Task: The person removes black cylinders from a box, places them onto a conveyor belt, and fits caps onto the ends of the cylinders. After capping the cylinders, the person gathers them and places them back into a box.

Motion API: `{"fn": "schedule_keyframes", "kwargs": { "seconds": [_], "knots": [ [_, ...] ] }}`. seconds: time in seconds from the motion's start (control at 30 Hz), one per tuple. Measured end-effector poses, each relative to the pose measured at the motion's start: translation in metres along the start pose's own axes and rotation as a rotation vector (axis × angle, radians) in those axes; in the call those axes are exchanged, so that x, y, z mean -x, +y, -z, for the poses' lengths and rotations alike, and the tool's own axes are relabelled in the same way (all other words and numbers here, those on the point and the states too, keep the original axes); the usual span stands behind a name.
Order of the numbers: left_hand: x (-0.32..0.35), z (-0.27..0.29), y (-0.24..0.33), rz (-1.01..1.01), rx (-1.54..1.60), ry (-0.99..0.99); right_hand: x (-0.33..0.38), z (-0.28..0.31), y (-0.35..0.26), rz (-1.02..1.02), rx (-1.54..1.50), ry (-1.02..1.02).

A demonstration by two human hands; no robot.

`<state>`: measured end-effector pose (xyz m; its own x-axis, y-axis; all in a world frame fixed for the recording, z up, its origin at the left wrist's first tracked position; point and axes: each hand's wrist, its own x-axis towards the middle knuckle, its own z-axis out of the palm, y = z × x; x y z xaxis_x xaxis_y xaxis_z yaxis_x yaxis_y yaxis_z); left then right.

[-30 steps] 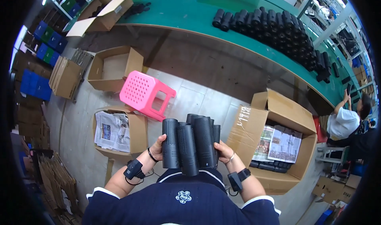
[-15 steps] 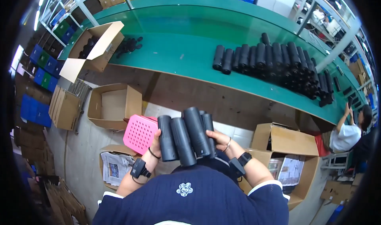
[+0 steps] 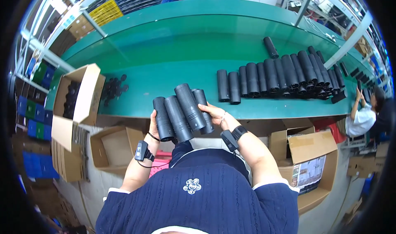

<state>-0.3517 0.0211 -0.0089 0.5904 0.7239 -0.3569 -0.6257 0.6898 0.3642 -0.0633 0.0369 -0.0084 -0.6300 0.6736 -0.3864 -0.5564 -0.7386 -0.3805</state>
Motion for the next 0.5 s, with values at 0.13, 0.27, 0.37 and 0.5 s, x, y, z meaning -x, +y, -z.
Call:
{"fn": "schedule_keyframes", "kwargs": {
  "seconds": [0.13, 0.27, 0.37, 0.5],
  "knots": [
    [-0.047, 0.026, 0.069, 0.013, -0.063, -0.001, -0.07, 0.001, -0.017, 0.101, 0.05, 0.016],
    [-0.087, 0.051, 0.138, 0.131, -0.04, -0.019, -0.131, -0.002, -0.036, 0.113, -0.027, 0.085],
    [-0.115, 0.065, 0.18, 0.241, -0.043, -0.011, -0.166, -0.009, -0.05, 0.174, 0.024, 0.135],
    [-0.14, 0.093, 0.215, 0.319, -0.058, 0.039, -0.194, -0.024, -0.064, 0.196, 0.105, 0.218]
  ]
}}
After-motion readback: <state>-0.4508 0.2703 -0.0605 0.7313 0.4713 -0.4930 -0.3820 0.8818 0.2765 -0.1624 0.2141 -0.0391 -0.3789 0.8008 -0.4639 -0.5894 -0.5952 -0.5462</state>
